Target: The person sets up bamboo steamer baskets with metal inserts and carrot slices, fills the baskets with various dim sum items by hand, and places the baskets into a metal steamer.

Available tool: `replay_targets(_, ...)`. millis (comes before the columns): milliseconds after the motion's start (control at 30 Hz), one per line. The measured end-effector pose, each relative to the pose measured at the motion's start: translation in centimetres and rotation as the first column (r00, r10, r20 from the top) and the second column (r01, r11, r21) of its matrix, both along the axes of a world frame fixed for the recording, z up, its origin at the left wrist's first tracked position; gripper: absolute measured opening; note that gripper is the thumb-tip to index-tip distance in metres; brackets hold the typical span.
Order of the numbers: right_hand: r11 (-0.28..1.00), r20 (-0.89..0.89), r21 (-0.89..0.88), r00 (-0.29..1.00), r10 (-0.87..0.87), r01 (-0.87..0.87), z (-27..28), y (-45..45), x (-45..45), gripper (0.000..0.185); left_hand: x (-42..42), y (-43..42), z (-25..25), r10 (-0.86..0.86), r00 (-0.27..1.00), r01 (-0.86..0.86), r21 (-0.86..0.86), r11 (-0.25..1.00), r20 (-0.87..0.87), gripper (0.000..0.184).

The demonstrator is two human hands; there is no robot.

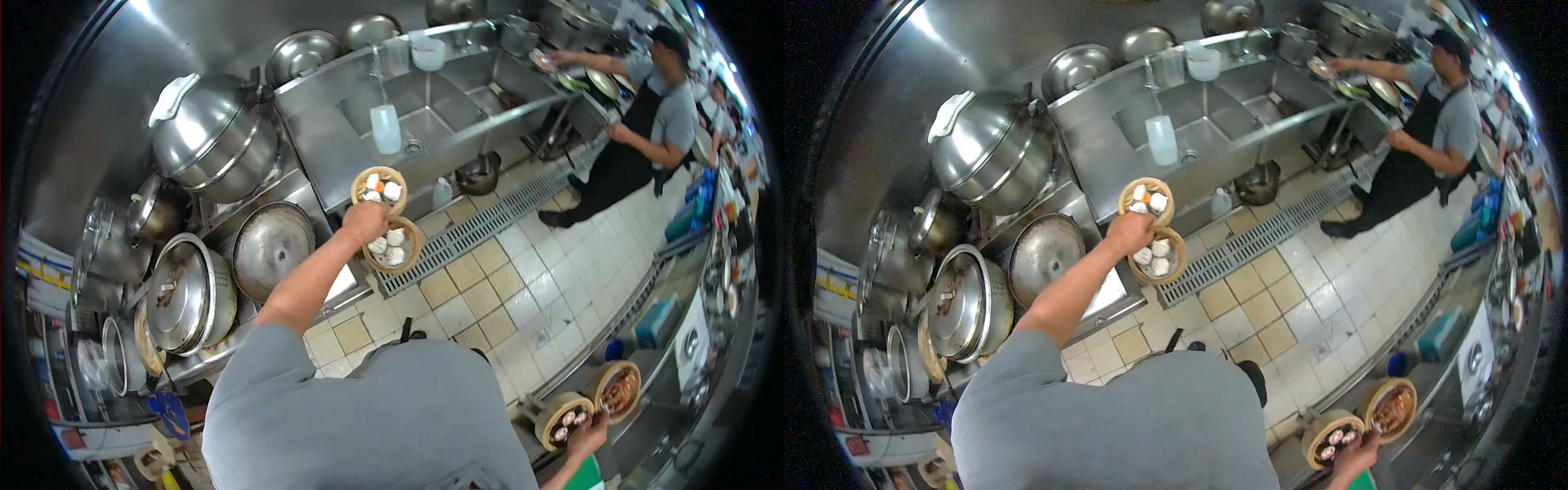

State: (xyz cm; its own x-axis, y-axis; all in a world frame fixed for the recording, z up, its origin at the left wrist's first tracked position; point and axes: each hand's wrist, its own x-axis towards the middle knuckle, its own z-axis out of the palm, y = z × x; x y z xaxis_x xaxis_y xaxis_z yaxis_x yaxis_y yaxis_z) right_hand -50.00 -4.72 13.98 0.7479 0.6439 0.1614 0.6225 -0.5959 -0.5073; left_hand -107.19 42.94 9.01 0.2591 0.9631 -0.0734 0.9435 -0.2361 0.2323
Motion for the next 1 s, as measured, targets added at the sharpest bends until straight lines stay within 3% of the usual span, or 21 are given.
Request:
replay_targets(33,0.998,-0.006,0.008,0.998,0.069,-0.069,-0.6,3.8,-0.1,0.041,-2.2,1.9,-0.1,0.050,0.999,-0.050,0.004,0.999,-0.014,0.023)
replay_targets(67,0.992,-0.048,-0.048,0.992,0.118,-0.121,2.2,8.9,-2.8,0.038,-4.2,3.8,-0.5,0.096,0.995,-0.096,0.007,0.995,-0.028,0.023)
replay_targets(133,0.975,-0.188,0.013,0.957,0.220,-0.222,3.1,16.8,-4.9,0.034,-7.5,7.4,-1.2,0.131,0.991,-0.131,0.028,0.991,-0.010,0.024)
replay_targets(233,0.906,-0.144,0.031,0.895,0.423,-0.423,3.2,27.9,-6.9,0.028,-11.3,11.6,-1.2,0.272,0.962,-0.271,0.013,0.962,-0.021,0.026)
replay_targets(400,0.788,-0.211,0.060,0.763,0.611,-0.613,3.0,45.8,-10.5,0.025,-15.8,18.4,-3.8,0.399,0.915,-0.401,-0.058,0.914,-0.055,0.033)
replay_targets(467,0.676,-0.118,-0.020,0.674,0.730,-0.736,3.0,53.0,-11.9,0.026,-17.3,20.0,-4.3,0.412,0.910,-0.413,-0.021,0.910,-0.047,0.036)
replay_targets(567,0.552,-0.127,-0.028,0.551,0.825,-0.833,3.2,63.0,-13.9,0.027,-18.2,22.3,-5.2,0.471,0.877,-0.479,-0.116,0.870,-0.089,0.027)
replay_targets(633,0.430,-0.122,0.065,0.421,0.899,-0.900,4.4,69.0,-16.3,0.030,-19.5,23.7,-7.8,0.481,0.868,-0.496,-0.152,0.855,-0.123,0.031)
replay_targets(667,0.354,-0.067,0.057,0.350,0.934,-0.934,3.9,71.9,-16.3,0.034,-18.6,23.0,-5.5,0.499,0.864,-0.504,-0.137,0.853,-0.070,0.035)
replay_targets(700,0.307,-0.091,0.086,0.299,0.950,-0.948,4.5,74.6,-17.7,0.036,-16.9,22.7,0.5,0.537,0.834,-0.551,-0.164,0.818,-0.127,0.048)
replay_targets(767,0.246,-0.087,0.048,0.241,0.967,-0.968,6.2,80.1,-20.4,0.038,-18.7,23.1,6.3,0.518,0.856,-0.518,-0.003,0.856,0.004,0.045)
replay_targets(800,0.196,-0.049,-0.015,0.197,0.979,-0.980,8.1,81.9,-22.0,0.039,-19.7,22.7,11.8,0.576,0.815,-0.561,0.161,0.812,-0.062,0.034)
replay_targets(833,0.172,-0.065,-0.040,0.174,0.983,-0.984,8.4,84.4,-22.6,0.040,-22.4,21.8,16.7,0.585,0.811,-0.527,0.442,0.726,0.007,0.022)
replay_targets(900,0.115,-0.084,-0.057,0.120,0.989,-0.992,11.0,87.4,-25.6,0.039,-32.7,20.4,25.1,0.571,0.821,-0.334,0.819,0.466,0.010,0.024)
replay_targets(933,0.075,-0.091,-0.046,0.079,0.993,-0.996,13.3,88.2,-28.1,0.039,-35.5,20.2,29.5,0.811,0.544,-0.667,0.696,0.264,0.214,0.031)
replay_targets(967,0.026,-0.031,-0.072,0.029,0.999,-0.997,15.3,89.1,-30.1,0.038,-39.6,19.7,31.6,0.905,0.426,-0.444,0.872,0.205,0.004,0.042)
replay_targets(1000,-0.016,0.031,-0.100,-0.019,0.999,-0.995,16.7,89.9,-32.0,0.037,-43.2,19.6,32.3,0.950,0.308,-0.604,0.764,0.227,-0.039,0.049)
